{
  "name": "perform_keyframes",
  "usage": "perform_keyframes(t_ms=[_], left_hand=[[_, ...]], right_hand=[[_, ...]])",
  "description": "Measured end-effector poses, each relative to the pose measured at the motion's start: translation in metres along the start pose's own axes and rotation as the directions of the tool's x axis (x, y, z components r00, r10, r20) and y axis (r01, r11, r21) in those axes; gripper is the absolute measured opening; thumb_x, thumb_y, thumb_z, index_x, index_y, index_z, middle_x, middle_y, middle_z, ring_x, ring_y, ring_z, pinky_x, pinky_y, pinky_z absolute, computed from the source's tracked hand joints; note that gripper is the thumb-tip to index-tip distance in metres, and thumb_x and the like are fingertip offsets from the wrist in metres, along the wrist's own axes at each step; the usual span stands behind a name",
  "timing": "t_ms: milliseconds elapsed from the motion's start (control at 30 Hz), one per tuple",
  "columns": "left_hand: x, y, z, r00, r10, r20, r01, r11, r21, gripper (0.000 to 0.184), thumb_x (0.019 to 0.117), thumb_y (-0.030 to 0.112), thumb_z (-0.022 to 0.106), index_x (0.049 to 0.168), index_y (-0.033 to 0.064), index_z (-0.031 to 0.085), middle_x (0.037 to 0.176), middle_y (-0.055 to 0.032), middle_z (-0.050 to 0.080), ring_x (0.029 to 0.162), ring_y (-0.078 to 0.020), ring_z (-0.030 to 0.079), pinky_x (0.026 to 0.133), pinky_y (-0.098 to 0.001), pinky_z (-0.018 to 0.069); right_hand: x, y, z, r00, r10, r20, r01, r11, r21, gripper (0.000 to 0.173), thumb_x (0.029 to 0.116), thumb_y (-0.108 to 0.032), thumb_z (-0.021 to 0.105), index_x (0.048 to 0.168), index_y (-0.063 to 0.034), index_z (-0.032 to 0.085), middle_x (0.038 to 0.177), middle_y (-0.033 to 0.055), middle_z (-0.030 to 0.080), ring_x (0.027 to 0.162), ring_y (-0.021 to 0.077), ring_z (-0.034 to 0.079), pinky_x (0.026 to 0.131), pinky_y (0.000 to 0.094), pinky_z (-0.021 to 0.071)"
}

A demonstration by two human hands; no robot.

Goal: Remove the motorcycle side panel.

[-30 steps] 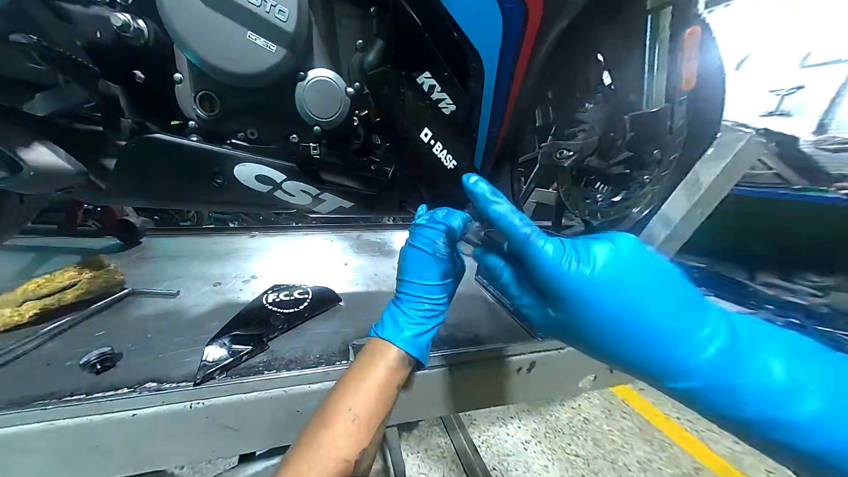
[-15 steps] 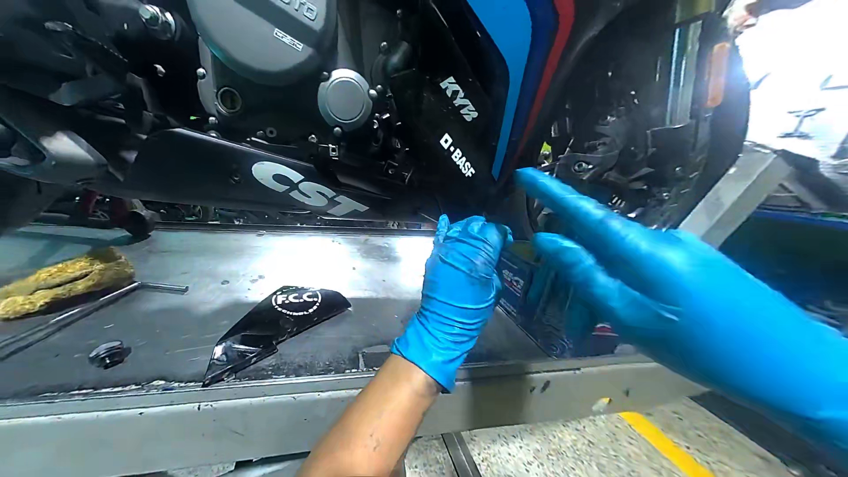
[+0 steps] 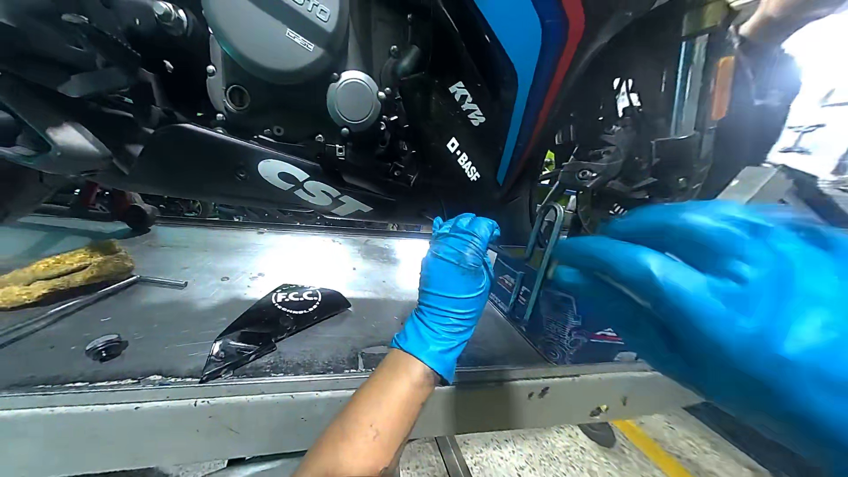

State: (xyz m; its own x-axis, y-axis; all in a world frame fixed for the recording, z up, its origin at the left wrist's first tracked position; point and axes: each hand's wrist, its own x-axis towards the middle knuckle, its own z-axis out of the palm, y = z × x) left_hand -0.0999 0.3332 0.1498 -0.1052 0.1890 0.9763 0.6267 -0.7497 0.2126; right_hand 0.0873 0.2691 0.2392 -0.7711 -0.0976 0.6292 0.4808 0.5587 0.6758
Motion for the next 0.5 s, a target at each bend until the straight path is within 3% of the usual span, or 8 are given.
perform_keyframes(t_ms=[33,67,133,200,267,333,400,500], left_hand=[[-0.001,0.001,-0.003,1.0,-0.012,0.022,0.013,1.0,-0.021,0.022,0.1003,0.001,0.054,0.116,0.002,0.068,0.124,-0.0144,0.067,0.124,-0.0251,0.06,0.111,-0.0431,0.045],[-0.002,0.001,-0.006,0.999,-0.018,0.048,0.021,0.999,-0.043,0.024,0.099,0.002,0.055,0.12,0.0015,0.067,0.126,-0.0149,0.066,0.125,-0.0256,0.059,0.111,-0.0434,0.0448],[-0.008,0.003,-0.012,0.993,-0.078,0.091,0.094,0.978,-0.186,0.03,0.1,0.003,0.052,0.128,0.0005,0.063,0.13,-0.0138,0.064,0.126,-0.0228,0.059,0.11,-0.0404,0.045],[-0.018,0.005,-0.012,0.967,-0.213,0.142,0.254,0.864,-0.434,0.033,0.1074,0.013,0.046,0.136,0.0057,0.06,0.132,-0.0074,0.065,0.121,-0.0147,0.06,0.104,-0.035,0.0482],[-0.018,0.002,-0.011,0.917,-0.338,0.211,0.394,0.689,-0.608,0.036,0.1107,0.029,0.04,0.137,0.0157,0.06,0.128,0.0017,0.066,0.113,-0.0083,0.062,0.095,-0.0326,0.0527],[-0.008,-0.006,-0.003,0.91,-0.377,0.171,0.39,0.638,-0.664,0.031,0.1095,0.024,0.043,0.131,0.0136,0.063,0.115,0.0043,0.069,0.103,-0.0035,0.064,0.089,-0.0263,0.0546],[0.002,-0.011,0.009,0.945,-0.326,0.009,0.279,0.794,-0.54,0.028,0.1074,0.019,0.045,0.118,0.0078,0.068,0.108,0.0057,0.069,0.101,0.0005,0.063,0.092,-0.0193,0.0515],[0.003,-0.028,0.012,0.988,-0.153,0.013,0.15,0.945,-0.289,0.029,0.1049,0.022,0.05,0.119,0.0055,0.069,0.118,-0.0019,0.069,0.115,-0.0075,0.062,0.104,-0.029,0.0475]], right_hand=[[0.002,0.0,-0.006,0.995,-0.069,0.077,0.073,0.996,-0.052,0.033,0.1051,-0.019,0.051,0.136,-0.0171,0.061,0.131,0.0144,0.062,0.127,0.0361,0.056,0.104,0.056,0.0419],[0.007,-0.003,-0.007,0.982,-0.119,0.143,0.135,0.985,-0.105,0.041,0.1047,-0.015,0.05,0.146,-0.0187,0.055,0.139,0.0163,0.059,0.133,0.0388,0.052,0.111,0.0585,0.0366],[0.02,-0.014,0.005,0.985,-0.076,0.156,0.097,0.986,-0.133,0.041,0.1019,-0.016,0.049,0.142,-0.013,0.057,0.107,0.0159,0.069,0.095,0.036,0.069,0.079,0.0523,0.0551],[0.023,-0.024,0.02,0.983,0.158,0.092,-0.154,0.987,-0.049,0.056,0.1036,-0.023,0.049,0.158,-0.0129,0.04,0.066,0.0059,0.06,0.049,0.0267,0.057,0.04,0.0408,0.0423],[0.02,-0.027,0.015,0.965,0.26,0.033,-0.259,0.966,-0.019,0.063,0.103,-0.022,0.051,0.161,-0.0105,0.031,0.058,-0.0006,0.055,0.042,0.0187,0.052,0.035,0.0356,0.0396],[0.018,-0.025,0.005,0.986,0.169,0.018,-0.165,0.979,-0.116,0.051,0.1016,-0.02,0.049,0.151,-0.0076,0.049,0.076,0.0029,0.064,0.059,0.0192,0.06,0.047,0.0339,0.0438],[0.019,-0.022,-0.002,0.989,0.108,0.105,-0.082,0.97,-0.227,0.034,0.1022,-0.028,0.052,0.125,-0.0104,0.07,0.094,0.0072,0.068,0.081,0.0235,0.064,0.063,0.0366,0.0473],[0.021,-0.017,0.016,0.991,0.129,0.022,-0.122,0.97,-0.209,0.038,0.0972,-0.037,0.057,0.071,-0.0135,0.071,0.066,0.0037,0.061,0.058,0.0202,0.06,0.049,0.0356,0.0417]])
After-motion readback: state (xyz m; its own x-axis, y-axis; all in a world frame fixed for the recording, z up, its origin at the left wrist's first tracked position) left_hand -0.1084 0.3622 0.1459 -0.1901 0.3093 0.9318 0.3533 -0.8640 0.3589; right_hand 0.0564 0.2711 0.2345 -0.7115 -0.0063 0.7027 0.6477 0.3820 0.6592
